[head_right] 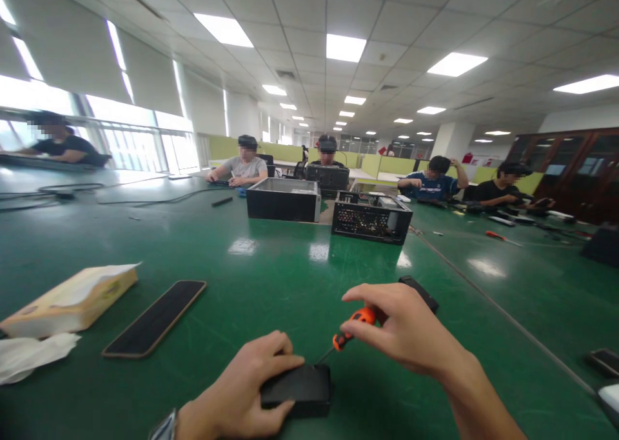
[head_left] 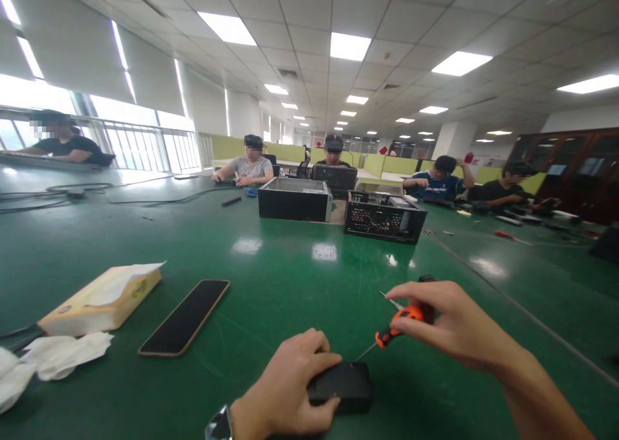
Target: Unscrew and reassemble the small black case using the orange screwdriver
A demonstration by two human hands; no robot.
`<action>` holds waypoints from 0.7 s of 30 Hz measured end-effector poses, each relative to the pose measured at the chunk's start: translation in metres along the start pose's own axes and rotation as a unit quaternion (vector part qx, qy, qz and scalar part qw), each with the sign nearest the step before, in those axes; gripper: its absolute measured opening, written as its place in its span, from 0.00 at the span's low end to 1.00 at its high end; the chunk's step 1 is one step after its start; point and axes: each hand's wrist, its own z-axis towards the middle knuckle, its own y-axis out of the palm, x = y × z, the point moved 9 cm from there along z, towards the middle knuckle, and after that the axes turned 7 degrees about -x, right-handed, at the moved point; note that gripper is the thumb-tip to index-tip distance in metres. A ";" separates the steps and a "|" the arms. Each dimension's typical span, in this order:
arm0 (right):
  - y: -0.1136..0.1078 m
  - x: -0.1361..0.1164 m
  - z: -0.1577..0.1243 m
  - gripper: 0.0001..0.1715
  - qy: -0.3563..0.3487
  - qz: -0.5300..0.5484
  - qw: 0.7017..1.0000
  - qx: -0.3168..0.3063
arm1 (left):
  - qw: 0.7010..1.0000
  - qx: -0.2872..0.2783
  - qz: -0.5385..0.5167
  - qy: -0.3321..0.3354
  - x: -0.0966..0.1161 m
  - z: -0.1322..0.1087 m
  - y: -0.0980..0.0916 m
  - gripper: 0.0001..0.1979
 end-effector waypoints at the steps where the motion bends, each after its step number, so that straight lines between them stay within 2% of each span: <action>1: -0.001 0.003 0.000 0.14 0.008 -0.002 1.000 0.002 | 1.000 -0.002 -0.001 0.002 0.001 0.000 0.000 0.20; 7: 0.001 -0.002 0.004 0.13 -0.021 0.024 0.999 -0.004 | 1.000 0.004 -0.001 -0.002 -0.003 0.000 0.000 0.16; 10: -0.002 0.000 0.004 0.13 -0.008 0.016 1.000 0.023 | 1.000 0.008 -0.020 0.003 -0.006 -0.001 0.001 0.16; 14: 0.002 -0.002 0.005 0.14 -0.025 0.037 0.999 0.005 | 0.999 0.003 -0.045 -0.001 -0.009 -0.002 0.001 0.19; 21: 0.000 0.007 0.003 0.15 0.006 0.017 1.000 0.009 | 0.996 -0.009 -0.087 -0.012 -0.010 -0.002 -0.001 0.21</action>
